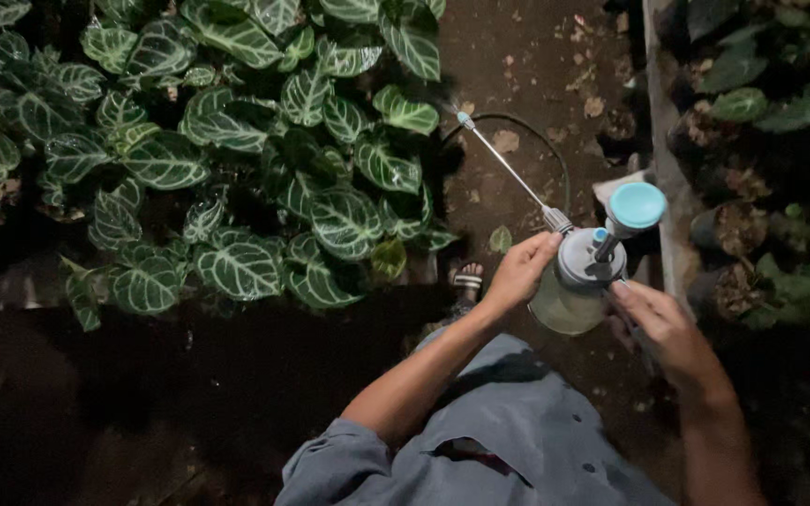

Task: The person uses a manual pump sprayer to apply a liquid to rows of potted plants with variegated leaves. They walk along the plant beds, pumping the handle to build pressure and directing the nozzle to mist the foliage.

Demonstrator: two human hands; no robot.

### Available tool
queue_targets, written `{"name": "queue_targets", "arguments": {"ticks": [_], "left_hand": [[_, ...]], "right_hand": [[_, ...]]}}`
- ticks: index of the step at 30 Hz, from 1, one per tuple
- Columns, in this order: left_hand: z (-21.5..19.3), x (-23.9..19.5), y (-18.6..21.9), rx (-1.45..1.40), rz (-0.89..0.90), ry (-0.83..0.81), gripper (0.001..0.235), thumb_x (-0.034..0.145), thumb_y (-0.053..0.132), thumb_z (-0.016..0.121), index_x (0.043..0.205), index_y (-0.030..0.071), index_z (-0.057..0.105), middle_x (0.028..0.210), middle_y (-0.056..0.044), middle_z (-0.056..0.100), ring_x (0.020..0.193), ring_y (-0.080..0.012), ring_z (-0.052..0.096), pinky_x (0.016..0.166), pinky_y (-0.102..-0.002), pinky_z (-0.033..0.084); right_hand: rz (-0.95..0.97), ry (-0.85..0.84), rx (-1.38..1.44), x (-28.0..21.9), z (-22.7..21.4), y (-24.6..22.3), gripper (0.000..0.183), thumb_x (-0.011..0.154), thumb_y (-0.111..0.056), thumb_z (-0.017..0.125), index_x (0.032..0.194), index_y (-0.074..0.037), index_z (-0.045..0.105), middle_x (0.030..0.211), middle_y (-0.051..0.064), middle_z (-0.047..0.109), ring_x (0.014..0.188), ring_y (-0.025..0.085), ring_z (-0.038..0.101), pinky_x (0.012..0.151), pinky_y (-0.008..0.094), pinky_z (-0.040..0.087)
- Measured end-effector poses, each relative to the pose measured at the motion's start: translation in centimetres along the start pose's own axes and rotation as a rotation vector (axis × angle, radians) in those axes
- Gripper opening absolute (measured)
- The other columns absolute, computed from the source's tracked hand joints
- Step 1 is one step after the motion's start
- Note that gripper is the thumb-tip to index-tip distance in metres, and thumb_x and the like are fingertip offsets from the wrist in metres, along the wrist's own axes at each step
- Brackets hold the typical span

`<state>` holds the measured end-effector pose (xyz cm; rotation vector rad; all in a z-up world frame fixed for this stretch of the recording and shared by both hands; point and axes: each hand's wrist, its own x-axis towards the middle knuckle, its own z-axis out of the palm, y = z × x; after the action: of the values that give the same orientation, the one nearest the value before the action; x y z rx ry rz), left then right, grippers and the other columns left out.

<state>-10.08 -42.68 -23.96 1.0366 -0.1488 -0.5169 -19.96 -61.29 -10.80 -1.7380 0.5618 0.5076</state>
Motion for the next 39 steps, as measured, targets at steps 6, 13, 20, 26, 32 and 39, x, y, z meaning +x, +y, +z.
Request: {"name": "queue_targets", "arguments": {"ticks": [6,13,20,26,32,39], "left_hand": [[0.5,6.8,-1.1,-0.03,0.007,0.031,0.038,0.113,0.033,0.052,0.113,-0.001,0.07,0.1,0.002,0.068,0.092,-0.0058,0.057,0.084,-0.025,0.048],[0.1,11.8,0.1,-0.07,-0.075,0.039,0.038,0.111,0.035,0.054,0.109,0.002,0.071,0.096,0.004,0.069,0.085,-0.0042,0.057,0.077,-0.024,0.048],[1.6,14.1,4.2,-0.118,-0.081,0.246,0.035,0.111,0.033,0.053,0.105,0.002,0.07,0.094,0.002,0.068,0.085,-0.0061,0.057,0.077,-0.026,0.048],[0.9,21.6,3.7,-0.008,0.044,0.325,0.04,0.112,0.032,0.051,0.114,-0.002,0.071,0.102,-0.001,0.071,0.093,-0.0091,0.06,0.084,-0.028,0.049],[0.5,30.7,1.9,-0.037,0.085,0.375,0.043,0.112,0.032,0.05,0.12,-0.005,0.071,0.11,-0.004,0.073,0.1,-0.0108,0.063,0.092,-0.028,0.05],[0.7,40.6,0.0,-0.025,0.103,0.395,0.045,0.113,0.033,0.05,0.118,-0.005,0.072,0.109,-0.005,0.075,0.099,-0.0122,0.064,0.091,-0.03,0.051]], "right_hand": [[0.013,-0.038,0.138,5.6,-3.6,-2.6,0.032,0.105,-0.031,0.054,0.109,-0.003,0.07,0.08,-0.001,0.06,0.066,0.009,0.051,0.056,0.025,0.037],[-0.018,-0.095,-0.046,11.2,-7.0,-5.9,0.038,0.104,-0.034,0.053,0.099,-0.002,0.071,0.077,0.0,0.061,0.065,0.009,0.05,0.056,0.027,0.039],[0.034,-0.192,-0.015,16.5,-9.4,-9.9,0.039,0.104,-0.034,0.054,0.091,0.0,0.066,0.069,0.002,0.053,0.057,0.013,0.045,0.05,0.029,0.034],[0.021,-0.264,0.033,21.7,-11.1,-14.3,0.034,0.103,-0.035,0.05,0.097,-0.005,0.064,0.068,0.0,0.052,0.055,0.011,0.045,0.048,0.028,0.034],[-0.016,-0.3,0.038,28.8,-14.2,-16.9,0.039,0.107,-0.039,0.051,0.093,-0.003,0.061,0.068,0.0,0.049,0.055,0.011,0.043,0.048,0.027,0.033],[-0.052,-0.275,0.015,35.7,-18.7,-19.0,0.041,0.105,-0.041,0.053,0.091,-0.004,0.061,0.069,0.001,0.052,0.056,0.011,0.045,0.05,0.026,0.034]]}}
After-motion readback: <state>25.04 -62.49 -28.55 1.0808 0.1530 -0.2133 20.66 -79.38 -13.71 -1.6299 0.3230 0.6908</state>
